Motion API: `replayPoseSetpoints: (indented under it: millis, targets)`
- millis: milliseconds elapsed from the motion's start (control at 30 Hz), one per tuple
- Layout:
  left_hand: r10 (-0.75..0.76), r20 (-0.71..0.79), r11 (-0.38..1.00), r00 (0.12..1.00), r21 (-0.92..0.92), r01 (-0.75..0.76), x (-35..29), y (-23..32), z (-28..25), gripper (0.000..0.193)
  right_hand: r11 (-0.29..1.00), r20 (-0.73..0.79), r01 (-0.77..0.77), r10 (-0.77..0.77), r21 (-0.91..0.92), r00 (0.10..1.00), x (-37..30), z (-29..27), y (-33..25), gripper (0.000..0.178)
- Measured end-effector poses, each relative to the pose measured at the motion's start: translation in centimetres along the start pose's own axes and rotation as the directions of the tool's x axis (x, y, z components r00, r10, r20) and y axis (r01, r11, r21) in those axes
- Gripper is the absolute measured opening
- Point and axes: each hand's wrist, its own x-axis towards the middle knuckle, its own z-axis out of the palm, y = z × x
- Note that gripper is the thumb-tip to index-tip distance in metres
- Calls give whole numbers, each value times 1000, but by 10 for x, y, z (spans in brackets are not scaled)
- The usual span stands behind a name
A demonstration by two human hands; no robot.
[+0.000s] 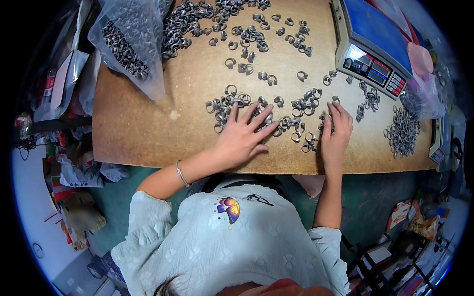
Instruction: The person sorts small metal rings and clips on a wooden tabletop by hand, moving them into different piles and occasionally placing some into a large plastic bag.
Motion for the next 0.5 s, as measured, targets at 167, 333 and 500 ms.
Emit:
replayPoseSetpoints:
  millis: [167, 333, 500]
  targets:
    - [-70, 16, 996, 997, 51, 70, -23, -10, 1, 44, 939, 186, 164, -111, -301, 976, -5, 2, -5, 36]
    - [-210, -13, 977, 978, -18, 210, -56, -16, -7, 48, 983, 155, 143, -125, -116, 980, -22, 1, -23, 42]
    - [-425, -222, 889, 878, -284, 358, -68, -20, -7, 59, 953, 352, 302, -284, 4, 892, -24, 25, -81, 79]
